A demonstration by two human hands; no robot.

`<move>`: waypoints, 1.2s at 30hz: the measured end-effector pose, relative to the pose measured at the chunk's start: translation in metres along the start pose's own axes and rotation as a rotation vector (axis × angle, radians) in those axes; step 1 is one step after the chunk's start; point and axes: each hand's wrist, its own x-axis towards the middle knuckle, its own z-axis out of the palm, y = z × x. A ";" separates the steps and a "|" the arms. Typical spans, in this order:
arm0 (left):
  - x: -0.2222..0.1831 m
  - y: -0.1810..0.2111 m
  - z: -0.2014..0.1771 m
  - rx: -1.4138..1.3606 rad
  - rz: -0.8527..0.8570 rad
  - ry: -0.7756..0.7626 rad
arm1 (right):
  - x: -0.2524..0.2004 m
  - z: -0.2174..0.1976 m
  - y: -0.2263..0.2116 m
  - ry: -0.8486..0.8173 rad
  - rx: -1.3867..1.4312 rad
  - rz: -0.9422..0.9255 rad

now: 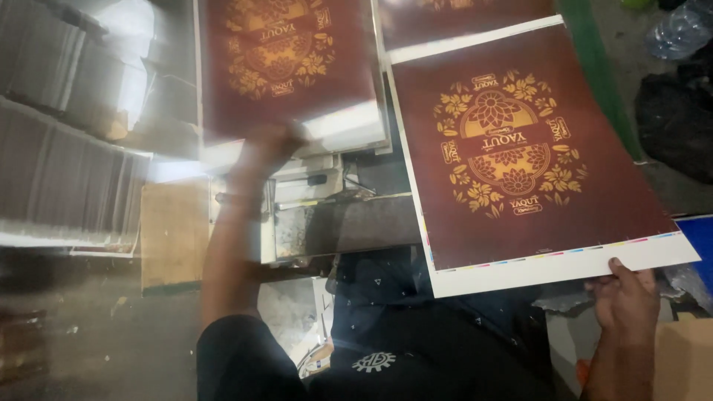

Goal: Sorting and placing printed sheets onto a conveyor belt for processing in a print shop.

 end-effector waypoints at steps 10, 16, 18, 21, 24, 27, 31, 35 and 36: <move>-0.013 0.062 -0.070 -0.056 -0.055 0.488 | 0.001 0.021 0.009 0.031 -0.104 0.110; -0.034 0.131 -0.079 -0.086 -0.036 0.391 | 0.032 0.060 0.019 -0.002 -0.196 0.010; -0.036 0.141 -0.076 -0.137 -0.031 0.396 | 0.056 0.072 0.020 -0.020 -0.192 0.014; -0.039 0.151 -0.065 -0.192 -0.007 0.423 | 0.090 0.086 0.023 -0.064 -0.171 0.037; -0.040 0.157 -0.066 -0.200 0.027 0.452 | 0.097 0.101 0.011 -0.115 -0.170 0.083; -0.043 0.168 -0.079 -0.212 0.050 0.463 | 0.089 0.099 0.014 -0.101 -0.189 0.104; -0.040 0.184 -0.063 -0.243 0.100 0.501 | 0.067 0.093 0.038 -0.122 -0.203 0.105; -0.029 0.226 -0.029 -0.273 0.140 0.522 | 0.017 0.161 0.033 -0.290 -0.244 0.168; -0.026 0.240 -0.028 -0.297 0.163 0.474 | 0.003 0.183 0.029 -0.422 -0.271 0.206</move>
